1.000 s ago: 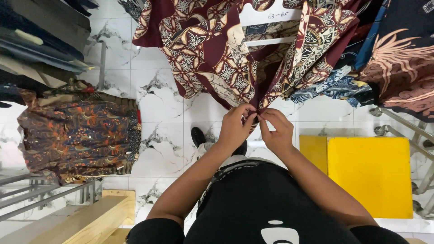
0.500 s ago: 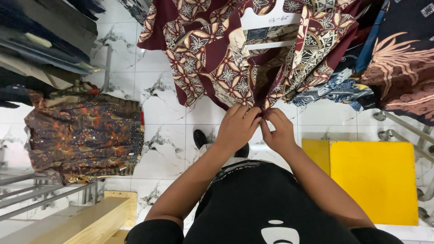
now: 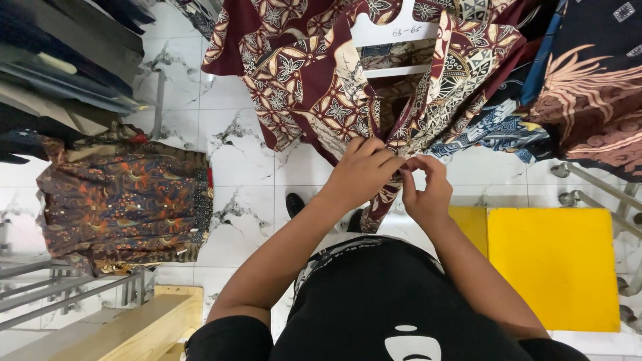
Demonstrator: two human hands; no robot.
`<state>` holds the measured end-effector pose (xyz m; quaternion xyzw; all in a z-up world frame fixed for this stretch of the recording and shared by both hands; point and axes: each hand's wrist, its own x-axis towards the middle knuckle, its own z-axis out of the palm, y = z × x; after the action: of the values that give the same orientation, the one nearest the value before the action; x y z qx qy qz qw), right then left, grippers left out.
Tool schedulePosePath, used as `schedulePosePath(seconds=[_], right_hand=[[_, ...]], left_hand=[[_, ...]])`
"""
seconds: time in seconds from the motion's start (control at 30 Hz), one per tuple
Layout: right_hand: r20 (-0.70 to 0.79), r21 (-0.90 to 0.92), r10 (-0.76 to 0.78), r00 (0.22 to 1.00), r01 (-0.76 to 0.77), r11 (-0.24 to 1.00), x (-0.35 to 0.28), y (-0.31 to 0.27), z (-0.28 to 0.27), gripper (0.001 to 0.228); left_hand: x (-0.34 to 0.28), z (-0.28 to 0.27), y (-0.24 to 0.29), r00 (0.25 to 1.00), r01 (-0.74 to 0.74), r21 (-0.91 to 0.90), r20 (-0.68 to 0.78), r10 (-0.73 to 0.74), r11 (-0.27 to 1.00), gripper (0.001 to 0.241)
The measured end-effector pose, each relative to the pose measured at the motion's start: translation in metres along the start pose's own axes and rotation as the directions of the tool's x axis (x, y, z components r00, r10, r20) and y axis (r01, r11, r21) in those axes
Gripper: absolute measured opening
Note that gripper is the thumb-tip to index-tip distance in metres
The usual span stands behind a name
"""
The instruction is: The person removes a patterned shirt from a clothing rack, folds it by hand, and places it back on the rack. The person handles the shirt and hanger throughout the process.
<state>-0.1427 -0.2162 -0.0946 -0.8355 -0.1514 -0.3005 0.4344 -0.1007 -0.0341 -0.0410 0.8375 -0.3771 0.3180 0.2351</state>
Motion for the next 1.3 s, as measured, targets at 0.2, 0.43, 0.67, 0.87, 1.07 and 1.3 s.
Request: schedulePosePath(seconds=[0.2, 0.43, 0.67, 0.87, 1.07, 1.3], right_hand=[[0.006, 0.141, 0.159, 0.987, -0.158, 0.977, 0.013, -0.008, -0.013, 0.034], [-0.026, 0.192, 0.187, 0.982, -0.178, 0.965, 0.027, -0.026, -0.021, 0.031], [0.002, 0.196, 0.151, 0.989, -0.148, 0.969, 0.038, -0.043, -0.029, 0.028], [-0.084, -0.098, -0.136, 0.987, 0.128, 0.987, 0.033, -0.039, -0.019, 0.024], [-0.103, -0.125, -0.314, 0.944, 0.301, 0.945, 0.033, -0.03, -0.018, 0.022], [0.094, 0.3, 0.292, 0.952, -0.307, 0.903, 0.029, -0.033, -0.025, 0.01]], left_hand=[[-0.007, 0.015, 0.008, 0.995, 0.081, 0.036, -0.056, -0.079, 0.996, 0.01], [0.001, 0.011, 0.014, 0.991, 0.102, 0.04, -0.091, -0.098, 0.994, 0.013], [0.006, 0.003, 0.019, 0.993, 0.107, 0.064, -0.066, -0.103, 0.992, 0.014], [0.001, 0.01, 0.022, 0.988, 0.146, 0.056, -0.062, -0.143, 0.988, 0.018], [0.002, 0.009, 0.023, 0.975, 0.213, -0.003, -0.07, -0.213, 0.977, 0.02], [-0.002, -0.002, 0.022, 0.969, 0.175, -0.042, -0.17, -0.18, 0.984, 0.013]])
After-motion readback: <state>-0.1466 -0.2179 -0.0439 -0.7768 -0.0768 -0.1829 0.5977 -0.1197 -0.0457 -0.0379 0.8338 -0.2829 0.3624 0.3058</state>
